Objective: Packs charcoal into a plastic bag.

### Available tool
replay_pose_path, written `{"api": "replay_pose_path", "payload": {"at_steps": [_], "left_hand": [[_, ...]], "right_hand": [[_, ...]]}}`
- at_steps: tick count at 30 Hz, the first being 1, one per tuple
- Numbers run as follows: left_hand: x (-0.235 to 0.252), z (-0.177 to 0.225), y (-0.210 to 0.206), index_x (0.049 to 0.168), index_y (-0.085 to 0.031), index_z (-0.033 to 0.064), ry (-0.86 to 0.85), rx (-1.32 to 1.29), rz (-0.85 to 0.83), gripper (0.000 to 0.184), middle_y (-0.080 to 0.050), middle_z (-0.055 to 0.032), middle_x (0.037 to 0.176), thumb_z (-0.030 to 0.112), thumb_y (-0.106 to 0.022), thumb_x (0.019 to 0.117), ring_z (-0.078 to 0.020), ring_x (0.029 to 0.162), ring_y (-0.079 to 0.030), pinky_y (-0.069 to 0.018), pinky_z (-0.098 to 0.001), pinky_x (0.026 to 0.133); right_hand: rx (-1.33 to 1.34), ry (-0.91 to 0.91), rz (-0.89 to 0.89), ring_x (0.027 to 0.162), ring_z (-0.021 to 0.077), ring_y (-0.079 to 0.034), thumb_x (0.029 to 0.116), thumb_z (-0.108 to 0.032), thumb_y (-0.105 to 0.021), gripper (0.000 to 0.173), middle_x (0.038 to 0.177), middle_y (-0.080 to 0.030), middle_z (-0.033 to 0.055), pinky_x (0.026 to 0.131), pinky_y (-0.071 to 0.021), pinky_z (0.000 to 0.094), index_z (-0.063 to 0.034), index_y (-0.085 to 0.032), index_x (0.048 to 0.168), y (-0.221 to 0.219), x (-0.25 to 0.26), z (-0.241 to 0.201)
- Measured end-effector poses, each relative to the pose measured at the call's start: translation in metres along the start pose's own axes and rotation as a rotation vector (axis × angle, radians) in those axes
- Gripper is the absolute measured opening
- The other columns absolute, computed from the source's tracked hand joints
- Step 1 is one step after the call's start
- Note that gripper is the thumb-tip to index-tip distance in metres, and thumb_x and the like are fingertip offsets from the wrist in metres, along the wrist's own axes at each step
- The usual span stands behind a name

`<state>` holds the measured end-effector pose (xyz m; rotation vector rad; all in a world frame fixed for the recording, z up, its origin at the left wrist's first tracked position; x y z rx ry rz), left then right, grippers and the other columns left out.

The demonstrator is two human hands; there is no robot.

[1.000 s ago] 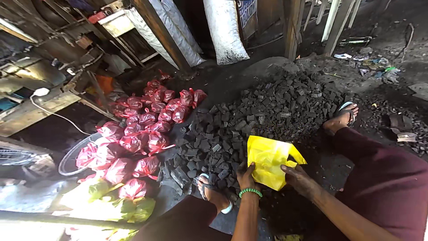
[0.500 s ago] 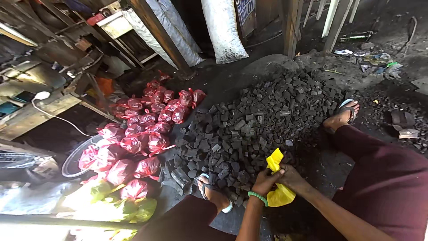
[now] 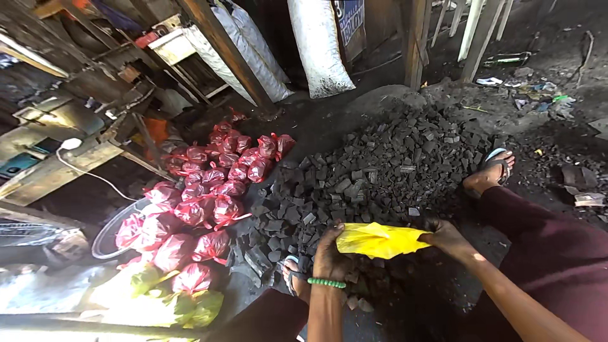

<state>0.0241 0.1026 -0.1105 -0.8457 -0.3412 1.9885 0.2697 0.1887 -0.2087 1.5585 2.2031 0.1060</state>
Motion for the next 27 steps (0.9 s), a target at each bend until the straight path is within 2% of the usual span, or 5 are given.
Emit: {"api": "replay_pose_path", "payload": {"at_steps": [4, 8, 12, 17, 27], "left_hand": [[0.010, 0.000, -0.024, 0.120, -0.059, 0.0015, -0.154, 0.711, -0.318, 0.021, -0.065, -0.0082, 0.105, 0.003, -0.055, 0.0994, -0.0139, 0.087, -0.064, -0.0564, -0.0338, 0.079], [-0.006, -0.016, -0.053, 0.117, -0.072, 0.0001, 0.020, 1.544, -0.715, 0.023, -0.063, -0.0206, 0.127, 0.003, -0.061, 0.0973, -0.0301, 0.120, -0.059, -0.0460, -0.0470, 0.104], [0.013, 0.057, -0.007, 0.130, -0.068, 0.0084, 0.189, 2.309, -0.226, 0.039, -0.045, -0.0230, 0.153, -0.006, -0.052, 0.0961, -0.0491, 0.128, -0.054, -0.0493, -0.0653, 0.096], [0.026, 0.122, 0.032, 0.142, -0.058, 0.0140, 0.246, 2.253, -0.026, 0.056, -0.038, -0.0224, 0.157, -0.010, -0.056, 0.0905, -0.0469, 0.121, -0.059, -0.0519, -0.0595, 0.096], [0.044, 0.093, 0.054, 0.154, -0.043, 0.0089, 0.433, 2.090, -0.212, 0.074, -0.020, -0.0220, 0.167, -0.007, -0.068, 0.0862, -0.0523, 0.118, -0.059, -0.0532, -0.0626, 0.091]], "right_hand": [[0.063, 0.161, -0.303, 0.122, 0.0256, -0.061, 0.0767, -0.014, -0.086, 0.081, 0.141, -0.056, 0.0171, 0.101, -0.0543, 0.0434, -0.0075, -0.047, 0.147, -0.038, -0.010, -0.036], [-0.091, 0.440, -0.296, 0.099, 0.0237, -0.070, 0.0954, -0.004, -0.066, 0.021, 0.107, -0.074, 0.0166, 0.093, -0.0540, 0.0437, 0.0029, -0.074, 0.113, -0.058, -0.008, -0.094], [-0.031, 0.351, -0.243, 0.090, 0.0158, -0.067, 0.0979, -0.004, -0.066, 0.012, 0.098, -0.073, 0.0115, 0.088, -0.0541, 0.0363, 0.0027, -0.074, 0.104, -0.041, 0.031, -0.106], [0.302, 0.226, -0.330, 0.098, 0.0209, -0.070, 0.0943, 0.000, -0.066, 0.028, 0.115, -0.068, 0.0125, 0.085, -0.0607, 0.0382, -0.0004, -0.063, 0.123, -0.063, 0.102, -0.104], [-1.083, 0.226, -0.479, 0.156, 0.0470, 0.011, 0.0773, -0.025, -0.090, 0.113, 0.174, 0.001, 0.0105, 0.111, 0.0051, 0.0839, -0.0424, -0.020, 0.164, -0.180, 0.257, -0.103]]}}
Point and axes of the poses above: each hand's wrist, its own x-axis towards the middle knuckle, its own y-axis out of the back of the hand, z = x × y, the point moved 7 cm from there along x, towards the middle knuckle
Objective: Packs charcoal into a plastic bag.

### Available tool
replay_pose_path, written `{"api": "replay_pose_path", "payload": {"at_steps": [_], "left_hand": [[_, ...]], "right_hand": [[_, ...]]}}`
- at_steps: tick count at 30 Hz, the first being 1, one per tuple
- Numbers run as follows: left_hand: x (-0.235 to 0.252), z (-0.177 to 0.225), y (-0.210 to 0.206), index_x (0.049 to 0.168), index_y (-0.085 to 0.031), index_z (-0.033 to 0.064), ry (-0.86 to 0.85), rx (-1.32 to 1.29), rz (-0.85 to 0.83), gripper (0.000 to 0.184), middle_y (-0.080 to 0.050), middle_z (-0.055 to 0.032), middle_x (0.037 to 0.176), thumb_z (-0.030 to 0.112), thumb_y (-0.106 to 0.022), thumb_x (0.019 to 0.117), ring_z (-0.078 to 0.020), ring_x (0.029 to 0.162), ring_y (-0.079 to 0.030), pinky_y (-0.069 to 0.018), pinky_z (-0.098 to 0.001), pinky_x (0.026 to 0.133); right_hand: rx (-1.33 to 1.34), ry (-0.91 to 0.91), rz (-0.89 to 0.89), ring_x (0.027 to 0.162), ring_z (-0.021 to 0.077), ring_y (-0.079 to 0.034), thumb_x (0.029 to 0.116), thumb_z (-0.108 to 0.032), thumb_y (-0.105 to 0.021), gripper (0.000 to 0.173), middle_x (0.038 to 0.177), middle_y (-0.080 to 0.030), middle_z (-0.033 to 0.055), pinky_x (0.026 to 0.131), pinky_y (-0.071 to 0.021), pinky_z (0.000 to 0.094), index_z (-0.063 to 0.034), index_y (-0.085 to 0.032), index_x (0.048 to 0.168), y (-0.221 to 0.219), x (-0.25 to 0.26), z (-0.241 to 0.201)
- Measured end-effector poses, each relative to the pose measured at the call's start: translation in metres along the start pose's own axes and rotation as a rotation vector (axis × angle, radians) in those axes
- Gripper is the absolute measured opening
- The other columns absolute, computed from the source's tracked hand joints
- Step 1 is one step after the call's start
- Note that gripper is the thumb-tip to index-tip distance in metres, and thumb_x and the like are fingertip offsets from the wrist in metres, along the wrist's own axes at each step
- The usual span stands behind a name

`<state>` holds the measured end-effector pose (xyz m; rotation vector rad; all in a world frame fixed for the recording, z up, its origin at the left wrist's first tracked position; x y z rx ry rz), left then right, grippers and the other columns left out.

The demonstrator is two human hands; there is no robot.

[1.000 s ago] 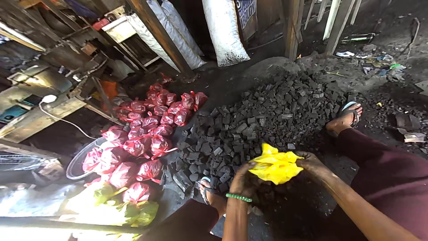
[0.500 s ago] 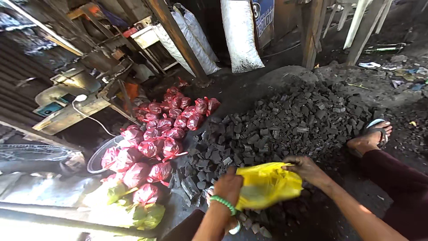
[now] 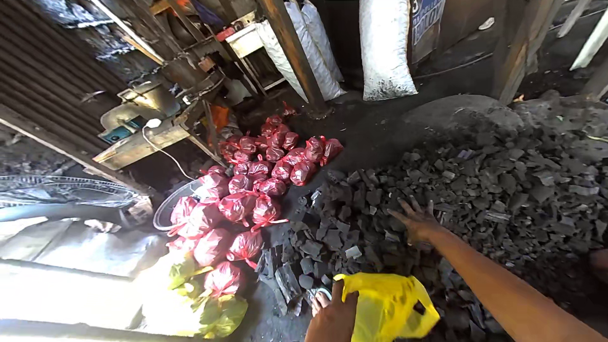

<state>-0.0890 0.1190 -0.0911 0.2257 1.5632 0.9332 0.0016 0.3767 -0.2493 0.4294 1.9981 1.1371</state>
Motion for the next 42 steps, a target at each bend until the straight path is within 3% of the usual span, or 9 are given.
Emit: {"api": "replay_pose_path", "payload": {"at_steps": [15, 19, 23, 26, 30, 35, 38, 40, 42], "left_hand": [[0.020, 0.009, -0.012, 0.150, -0.045, 0.0099, -0.046, -0.024, -0.033, 0.070, -0.011, -0.0155, 0.170, -0.009, -0.064, 0.0854, -0.0437, 0.124, -0.058, -0.0523, -0.0561, 0.096], [0.030, 0.019, -0.016, 0.152, -0.043, 0.0091, -0.021, -0.007, -0.032, 0.068, -0.014, -0.0161, 0.169, -0.009, -0.059, 0.0879, -0.0427, 0.126, -0.057, -0.0523, -0.0557, 0.098], [0.040, 0.041, -0.026, 0.154, -0.039, 0.0065, -0.035, 0.025, -0.045, 0.070, -0.015, -0.0192, 0.168, -0.010, -0.059, 0.0890, -0.0446, 0.123, -0.058, -0.0526, -0.0546, 0.098], [0.046, 0.059, -0.031, 0.156, -0.034, 0.0038, -0.078, 0.003, -0.038, 0.072, -0.014, -0.0204, 0.168, -0.009, -0.059, 0.0896, -0.0446, 0.125, -0.057, -0.0513, -0.0537, 0.101], [0.046, 0.087, -0.029, 0.160, -0.024, 0.0006, -0.206, -0.264, 0.015, 0.083, -0.019, -0.0246, 0.166, -0.005, -0.066, 0.0881, -0.0415, 0.138, -0.047, -0.0451, -0.0504, 0.110], [0.052, 0.090, -0.033, 0.156, -0.029, -0.0014, -0.282, -0.492, -0.075, 0.085, -0.040, -0.0287, 0.153, -0.005, -0.073, 0.0835, -0.0378, 0.138, -0.047, -0.0413, -0.0509, 0.112], [0.061, 0.064, -0.044, 0.160, -0.019, -0.0015, -0.138, -0.229, -0.117, 0.091, -0.029, -0.0310, 0.159, -0.002, -0.071, 0.0862, -0.0448, 0.139, -0.044, -0.0402, -0.0562, 0.112], [0.062, 0.050, -0.053, 0.161, -0.015, -0.0021, -0.080, -0.122, -0.131, 0.094, -0.027, -0.0307, 0.160, -0.001, -0.072, 0.0854, -0.0464, 0.140, -0.043, -0.0400, -0.0571, 0.112], [0.057, 0.041, -0.058, 0.161, -0.015, -0.0006, -0.071, -0.101, -0.147, 0.095, -0.026, -0.0305, 0.161, -0.002, -0.072, 0.0853, -0.0469, 0.141, -0.042, -0.0392, -0.0568, 0.113]], "right_hand": [[0.245, -0.157, 0.127, 0.139, 0.0478, -0.044, 0.0861, -0.027, -0.084, 0.082, 0.168, -0.019, 0.0187, 0.103, -0.0406, 0.0713, -0.0343, -0.042, 0.156, -0.036, -0.061, 0.044], [0.698, -0.207, 0.296, 0.136, 0.0490, -0.048, 0.0800, -0.020, -0.090, 0.086, 0.160, -0.033, 0.0265, 0.104, -0.0451, 0.0659, -0.0196, -0.045, 0.153, -0.048, -0.091, 0.074], [1.503, -0.194, 0.506, 0.120, 0.0269, -0.059, 0.0843, 0.003, -0.076, 0.085, 0.142, -0.053, 0.0191, 0.098, -0.0525, 0.0455, -0.0121, -0.034, 0.156, -0.061, -0.137, 0.087], [1.917, -0.163, 0.517, 0.098, 0.0136, -0.068, 0.0952, -0.011, -0.058, 0.068, 0.121, -0.064, 0.0059, 0.078, -0.0604, 0.0321, -0.0200, -0.030, 0.156, -0.062, -0.178, 0.070], [2.380, 0.113, 0.297, 0.090, 0.0278, -0.073, 0.0884, -0.047, -0.070, 0.051, 0.103, -0.073, 0.0117, 0.074, -0.0642, 0.0490, -0.0097, -0.061, 0.121, -0.062, -0.206, 0.025], [1.643, -0.086, 0.227, 0.106, 0.0255, -0.066, 0.0988, -0.023, -0.063, 0.064, 0.127, -0.062, 0.0160, 0.086, -0.0582, 0.0438, -0.0081, -0.033, 0.154, -0.075, -0.198, -0.018], [0.750, 0.103, -0.056, 0.148, 0.0439, -0.036, 0.0927, -0.052, -0.071, 0.078, 0.167, -0.021, 0.0241, 0.116, -0.0364, 0.0586, -0.0170, -0.044, 0.156, -0.077, -0.194, -0.038], [0.713, 0.217, -0.194, 0.146, 0.0397, -0.040, 0.1018, -0.042, -0.062, 0.053, 0.162, -0.036, 0.0224, 0.118, -0.0335, 0.0558, -0.0138, -0.058, 0.146, -0.068, -0.192, -0.040], [0.959, 0.219, -0.106, 0.112, 0.0291, -0.066, 0.1061, -0.023, -0.057, 0.033, 0.126, -0.067, 0.0193, 0.098, -0.0527, 0.0461, -0.0001, -0.067, 0.127, -0.051, -0.175, -0.020]]}}
Point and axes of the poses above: each hand's wrist, its own x-axis towards the middle knuckle, its own y-axis out of the back of the hand, z = x × y, the point moved 7 cm from there along x, towards the middle knuckle
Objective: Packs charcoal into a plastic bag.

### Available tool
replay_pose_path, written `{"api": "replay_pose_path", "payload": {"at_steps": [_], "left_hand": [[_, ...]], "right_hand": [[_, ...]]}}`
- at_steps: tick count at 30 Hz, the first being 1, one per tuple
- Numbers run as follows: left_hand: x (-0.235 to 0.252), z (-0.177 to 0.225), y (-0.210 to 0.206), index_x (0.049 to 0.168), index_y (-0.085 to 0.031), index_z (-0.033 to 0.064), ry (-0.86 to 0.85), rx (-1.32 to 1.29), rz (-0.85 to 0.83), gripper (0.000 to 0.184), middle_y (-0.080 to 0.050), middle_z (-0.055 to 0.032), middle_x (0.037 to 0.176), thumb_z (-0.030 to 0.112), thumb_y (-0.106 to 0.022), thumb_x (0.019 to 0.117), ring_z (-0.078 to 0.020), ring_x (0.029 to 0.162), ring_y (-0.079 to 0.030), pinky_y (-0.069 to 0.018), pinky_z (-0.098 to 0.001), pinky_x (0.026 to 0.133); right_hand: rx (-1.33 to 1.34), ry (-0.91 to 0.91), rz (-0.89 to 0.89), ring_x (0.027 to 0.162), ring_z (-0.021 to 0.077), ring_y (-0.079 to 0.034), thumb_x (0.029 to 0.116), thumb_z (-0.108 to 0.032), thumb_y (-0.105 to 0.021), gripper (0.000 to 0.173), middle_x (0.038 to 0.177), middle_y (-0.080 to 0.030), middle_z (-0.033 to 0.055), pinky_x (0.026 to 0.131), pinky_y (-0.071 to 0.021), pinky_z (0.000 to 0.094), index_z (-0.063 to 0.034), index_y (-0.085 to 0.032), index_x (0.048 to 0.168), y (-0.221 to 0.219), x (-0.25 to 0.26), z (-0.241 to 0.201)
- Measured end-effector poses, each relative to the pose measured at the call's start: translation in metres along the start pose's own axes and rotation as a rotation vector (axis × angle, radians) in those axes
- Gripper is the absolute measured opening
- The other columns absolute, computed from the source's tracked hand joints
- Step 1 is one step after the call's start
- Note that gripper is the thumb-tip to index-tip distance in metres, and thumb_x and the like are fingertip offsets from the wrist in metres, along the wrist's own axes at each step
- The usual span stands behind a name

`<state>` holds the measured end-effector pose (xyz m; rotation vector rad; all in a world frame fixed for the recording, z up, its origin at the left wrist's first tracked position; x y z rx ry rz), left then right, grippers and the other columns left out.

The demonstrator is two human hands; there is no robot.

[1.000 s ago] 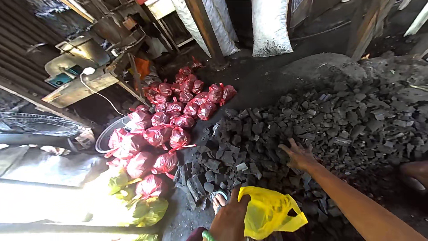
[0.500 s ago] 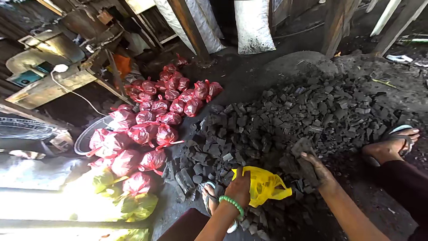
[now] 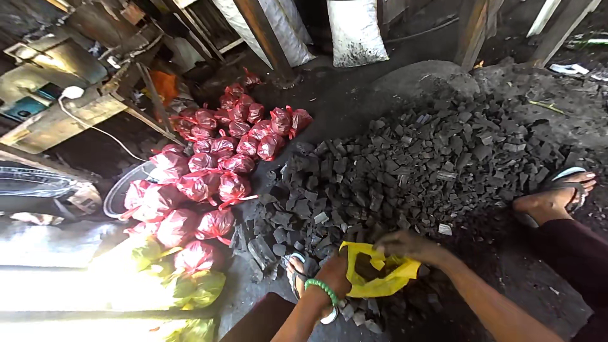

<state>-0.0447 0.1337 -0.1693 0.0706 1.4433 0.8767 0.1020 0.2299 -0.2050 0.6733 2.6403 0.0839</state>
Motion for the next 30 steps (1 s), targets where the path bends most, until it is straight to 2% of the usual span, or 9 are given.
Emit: {"api": "replay_pose_path", "payload": {"at_steps": [2, 4, 6, 8, 11, 20, 25, 27, 30], "left_hand": [[-0.005, -0.005, -0.001, 0.162, -0.016, 0.0009, -0.011, -0.009, -0.005, 0.093, -0.026, -0.0305, 0.161, -0.003, -0.070, 0.0864, -0.0479, 0.141, -0.042, -0.0393, -0.0577, 0.113], [-0.009, -0.007, -0.002, 0.161, -0.021, 0.0010, -0.036, -0.017, -0.005, 0.087, -0.031, -0.0311, 0.159, -0.003, -0.068, 0.0885, -0.0489, 0.139, -0.044, -0.0397, -0.0594, 0.112], [-0.011, -0.007, -0.003, 0.159, -0.029, -0.0003, -0.062, -0.009, 0.002, 0.077, -0.040, -0.0305, 0.154, -0.002, -0.065, 0.0912, -0.0480, 0.135, -0.049, -0.0422, -0.0603, 0.109], [-0.013, -0.002, -0.002, 0.154, -0.039, -0.0020, -0.102, -0.011, 0.008, 0.063, -0.048, -0.0300, 0.148, -0.002, -0.060, 0.0949, -0.0468, 0.133, -0.052, -0.0430, -0.0606, 0.108], [-0.018, 0.009, 0.006, 0.142, -0.054, -0.0033, -0.168, -0.020, 0.049, 0.043, -0.060, -0.0311, 0.135, -0.002, -0.051, 0.0993, -0.0480, 0.125, -0.058, -0.0449, -0.0630, 0.104], [-0.025, 0.027, 0.025, 0.123, -0.068, -0.0025, -0.357, -0.244, 0.163, 0.030, -0.069, -0.0259, 0.121, 0.000, -0.052, 0.0988, -0.0427, 0.116, -0.064, -0.0468, -0.0605, 0.100], [-0.026, 0.032, 0.026, 0.113, -0.066, -0.0073, -0.517, -0.806, 0.083, 0.021, -0.070, -0.0127, 0.104, -0.003, -0.061, 0.0925, -0.0132, 0.089, -0.065, -0.0540, -0.0330, 0.084], [-0.027, 0.035, 0.026, 0.115, -0.062, -0.0066, -0.499, -0.907, 0.015, 0.023, -0.065, -0.0086, 0.102, -0.006, -0.059, 0.0927, -0.0080, 0.076, -0.064, -0.0568, -0.0268, 0.073], [-0.027, 0.035, 0.027, 0.116, -0.061, -0.0029, -0.466, -0.899, -0.008, 0.024, -0.062, -0.0046, 0.095, -0.006, -0.057, 0.0924, -0.0040, 0.063, -0.056, -0.0507, -0.0210, 0.059]], "right_hand": [[0.039, 0.005, 0.275, 0.094, 0.0271, -0.071, 0.1040, -0.016, -0.061, 0.024, 0.110, -0.071, 0.0176, 0.084, -0.0584, 0.0454, 0.0000, -0.068, 0.121, 0.043, 0.022, 0.010], [-0.197, -0.116, 0.391, 0.121, 0.0387, -0.061, 0.0934, -0.014, -0.076, 0.045, 0.135, -0.061, 0.0226, 0.101, -0.0494, 0.0570, -0.0067, -0.062, 0.135, 0.075, 0.052, 0.034], [-0.389, -0.274, 0.293, 0.147, 0.0465, -0.035, 0.0844, -0.030, -0.085, 0.084, 0.164, -0.028, 0.0233, 0.114, -0.0363, 0.0648, -0.0228, -0.042, 0.156, 0.081, 0.083, 0.069], [-0.464, -0.345, 0.250, 0.155, 0.0470, -0.016, 0.0838, -0.040, -0.085, 0.099, 0.171, -0.009, 0.0211, 0.118, -0.0211, 0.0709, -0.0310, -0.027, 0.163, 0.073, 0.098, 0.096], [-0.525, -0.369, 0.288, 0.157, 0.0448, -0.007, 0.0867, -0.038, -0.082, 0.096, 0.173, -0.005, 0.0170, 0.118, -0.0074, 0.0752, -0.0320, -0.025, 0.164, 0.064, 0.099, 0.109], [-0.653, -0.490, 0.164, 0.148, 0.0556, -0.026, 0.0840, -0.031, -0.086, 0.099, 0.169, -0.004, 0.0269, 0.106, -0.0401, 0.0702, -0.0232, -0.026, 0.163, 0.076, 0.089, 0.096], [-0.598, -0.521, 0.135, 0.149, 0.0566, -0.022, 0.0816, -0.035, -0.087, 0.108, 0.170, 0.002, 0.0255, 0.109, -0.0364, 0.0709, -0.0287, -0.019, 0.165, 0.066, 0.097, 0.103], [-0.592, -0.505, 0.217, 0.152, 0.0545, -0.015, 0.0834, -0.035, -0.085, 0.102, 0.170, 0.000, 0.0249, 0.112, -0.0303, 0.0723, -0.0261, -0.024, 0.164, 0.058, 0.093, 0.108], [-0.657, -0.481, 0.278, 0.153, 0.0511, -0.017, 0.0838, -0.035, -0.085, 0.097, 0.169, -0.008, 0.0267, 0.113, -0.0370, 0.0640, -0.0185, -0.030, 0.162, 0.055, 0.084, 0.111]]}}
Point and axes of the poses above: each hand's wrist, its own x-axis towards the middle knuckle, its own y-axis out of the back of the hand, z = x × y, the point moved 7 cm from there along x, towards the middle knuckle
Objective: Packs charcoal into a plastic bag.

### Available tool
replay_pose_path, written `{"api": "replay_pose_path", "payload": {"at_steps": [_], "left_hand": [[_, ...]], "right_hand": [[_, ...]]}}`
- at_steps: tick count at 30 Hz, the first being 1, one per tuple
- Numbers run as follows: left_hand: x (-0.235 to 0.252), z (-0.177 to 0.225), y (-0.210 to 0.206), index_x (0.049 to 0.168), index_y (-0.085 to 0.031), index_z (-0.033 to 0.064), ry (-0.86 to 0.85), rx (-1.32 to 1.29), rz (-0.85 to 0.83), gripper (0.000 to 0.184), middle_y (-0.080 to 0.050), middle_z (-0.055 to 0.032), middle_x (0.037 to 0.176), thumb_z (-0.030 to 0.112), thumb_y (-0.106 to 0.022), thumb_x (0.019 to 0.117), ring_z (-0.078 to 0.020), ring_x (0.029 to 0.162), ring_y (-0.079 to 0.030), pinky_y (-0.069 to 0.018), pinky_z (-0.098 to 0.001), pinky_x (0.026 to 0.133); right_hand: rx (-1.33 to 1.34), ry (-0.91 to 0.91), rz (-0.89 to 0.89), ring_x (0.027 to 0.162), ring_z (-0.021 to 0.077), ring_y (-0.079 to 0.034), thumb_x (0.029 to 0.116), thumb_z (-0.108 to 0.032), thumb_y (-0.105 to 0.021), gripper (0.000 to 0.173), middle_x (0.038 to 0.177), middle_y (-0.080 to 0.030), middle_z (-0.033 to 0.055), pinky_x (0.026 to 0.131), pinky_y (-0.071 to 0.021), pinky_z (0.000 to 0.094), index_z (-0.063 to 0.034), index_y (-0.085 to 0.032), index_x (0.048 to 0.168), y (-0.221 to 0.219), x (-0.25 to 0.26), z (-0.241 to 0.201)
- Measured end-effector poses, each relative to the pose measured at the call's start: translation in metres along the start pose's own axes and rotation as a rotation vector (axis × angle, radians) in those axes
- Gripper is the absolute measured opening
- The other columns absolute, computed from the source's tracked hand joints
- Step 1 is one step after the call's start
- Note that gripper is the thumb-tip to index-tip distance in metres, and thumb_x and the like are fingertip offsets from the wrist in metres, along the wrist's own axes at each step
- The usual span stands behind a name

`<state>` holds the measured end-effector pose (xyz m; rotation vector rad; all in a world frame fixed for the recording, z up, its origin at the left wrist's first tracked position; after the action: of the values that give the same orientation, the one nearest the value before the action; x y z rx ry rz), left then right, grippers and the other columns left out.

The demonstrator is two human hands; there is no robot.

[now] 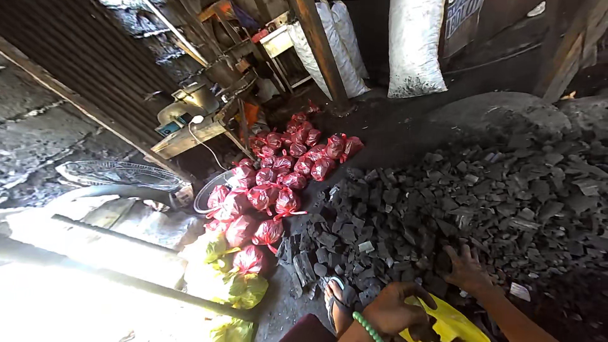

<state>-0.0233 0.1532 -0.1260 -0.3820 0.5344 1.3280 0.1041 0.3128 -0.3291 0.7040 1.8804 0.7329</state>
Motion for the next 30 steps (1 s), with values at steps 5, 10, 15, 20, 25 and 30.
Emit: {"api": "replay_pose_path", "payload": {"at_steps": [5, 10, 15, 20, 25, 30], "left_hand": [[0.001, 0.005, -0.001, 0.120, -0.060, -0.0010, 0.031, 0.059, -0.001, 0.026, -0.062, -0.0046, 0.100, -0.004, -0.057, 0.0942, -0.0045, 0.066, -0.058, -0.0527, -0.0218, 0.060], [0.001, 0.006, 0.004, 0.119, -0.058, -0.0001, -0.013, -0.060, 0.069, 0.029, -0.065, -0.0016, 0.093, -0.006, -0.054, 0.0903, -0.0060, 0.065, -0.061, -0.0552, -0.0232, 0.061], [0.001, 0.009, 0.005, 0.126, -0.054, 0.0002, -0.003, -0.164, 0.150, 0.038, -0.063, -0.0048, 0.101, -0.006, -0.053, 0.0880, -0.0096, 0.071, -0.064, -0.0570, -0.0255, 0.063], [0.009, 0.009, -0.001, 0.136, -0.050, 0.0028, 0.031, -0.173, 0.207, 0.049, -0.061, -0.0098, 0.103, -0.010, -0.056, 0.0896, -0.0133, 0.072, -0.061, -0.0548, -0.0275, 0.064], [0.014, 0.010, -0.005, 0.147, -0.045, 0.0158, 0.006, -0.130, 0.232, 0.064, -0.060, -0.0125, 0.119, -0.008, -0.058, 0.0894, -0.0164, 0.074, -0.061, -0.0528, -0.0301, 0.060], [0.016, 0.002, 0.005, 0.150, -0.042, 0.0228, -0.056, -0.150, 0.210, 0.074, -0.063, -0.0111, 0.121, 0.005, -0.061, 0.0807, -0.0166, 0.076, -0.066, -0.0563, -0.0317, 0.059]], "right_hand": [[-0.030, 0.034, 0.007, 0.151, 0.0512, -0.022, 0.0832, -0.031, -0.086, 0.092, 0.166, -0.016, 0.0279, 0.112, -0.0421, 0.0595, -0.0184, -0.035, 0.159, 0.002, -0.011, 0.017], [0.106, 0.048, 0.121, 0.144, 0.0509, -0.037, 0.0799, -0.031, -0.089, 0.085, 0.161, -0.027, 0.0300, 0.108, -0.0458, 0.0580, -0.0157, -0.046, 0.152, 0.011, -0.011, 0.034], [0.805, -0.029, 0.361, 0.122, 0.0469, -0.056, 0.0730, -0.011, -0.094, 0.084, 0.138, -0.050, 0.0345, 0.099, -0.0492, 0.0599, 0.0030, -0.046, 0.140, 0.030, -0.028, 0.077], [1.603, 0.010, 0.281, 0.089, 0.0316, -0.069, 0.0900, -0.003, -0.069, 0.069, 0.118, -0.060, 0.0180, 0.068, -0.0605, 0.0496, -0.0177, -0.033, 0.146, 0.025, -0.074, 0.077], [1.936, 0.404, -0.025, 0.081, 0.0213, -0.075, 0.0664, -0.049, -0.091, 0.068, 0.098, -0.076, 0.0078, 0.070, -0.0648, 0.0412, -0.0110, -0.064, 0.115, 0.025, -0.131, 0.024], [1.789, 0.644, -0.345, 0.090, 0.0287, -0.075, 0.0718, -0.043, -0.091, 0.075, 0.113, -0.073, 0.0131, 0.068, -0.0645, 0.0435, -0.0218, -0.056, 0.135, 0.001, -0.145, -0.017]]}}
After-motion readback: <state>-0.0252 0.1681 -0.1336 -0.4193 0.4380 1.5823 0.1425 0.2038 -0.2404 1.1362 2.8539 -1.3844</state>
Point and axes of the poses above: each hand's wrist, its own x-axis towards the middle knuckle, its own y-axis out of the back of the hand, z = x × y, the point moved 7 cm from there along x, towards the middle knuckle
